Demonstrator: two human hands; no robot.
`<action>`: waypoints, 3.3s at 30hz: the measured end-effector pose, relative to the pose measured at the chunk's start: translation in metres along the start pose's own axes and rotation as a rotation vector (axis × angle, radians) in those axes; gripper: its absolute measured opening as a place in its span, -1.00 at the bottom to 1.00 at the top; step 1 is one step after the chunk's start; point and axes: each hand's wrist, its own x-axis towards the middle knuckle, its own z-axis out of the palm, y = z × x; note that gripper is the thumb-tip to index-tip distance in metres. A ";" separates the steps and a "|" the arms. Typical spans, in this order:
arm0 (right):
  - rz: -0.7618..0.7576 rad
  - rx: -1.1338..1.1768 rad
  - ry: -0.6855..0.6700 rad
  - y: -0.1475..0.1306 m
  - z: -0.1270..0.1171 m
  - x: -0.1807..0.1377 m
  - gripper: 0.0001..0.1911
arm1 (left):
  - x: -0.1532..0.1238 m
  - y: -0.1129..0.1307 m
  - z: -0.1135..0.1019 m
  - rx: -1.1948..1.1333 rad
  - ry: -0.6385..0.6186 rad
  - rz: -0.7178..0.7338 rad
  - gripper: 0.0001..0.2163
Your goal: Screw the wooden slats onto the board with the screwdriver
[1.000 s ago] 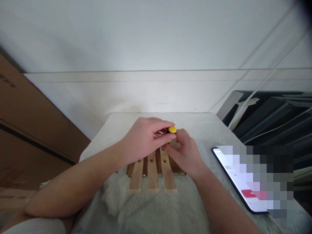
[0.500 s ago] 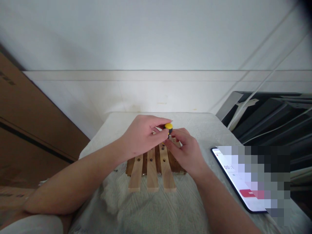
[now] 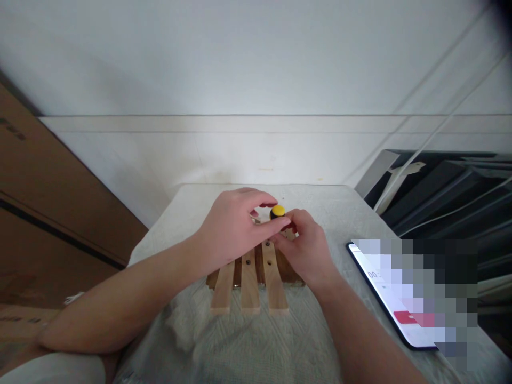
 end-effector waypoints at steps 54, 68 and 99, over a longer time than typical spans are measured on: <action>0.070 0.082 -0.019 -0.001 0.007 -0.002 -0.81 | 0.006 -0.003 0.001 -0.085 -0.115 -0.076 -0.87; -0.032 0.061 -0.067 -0.003 0.002 0.001 -0.93 | 0.005 -0.001 0.000 -0.072 -0.036 -0.110 -0.88; 0.027 0.036 -0.014 0.000 0.006 -0.003 -0.86 | 0.005 -0.001 -0.007 -0.032 -0.156 -0.102 -0.85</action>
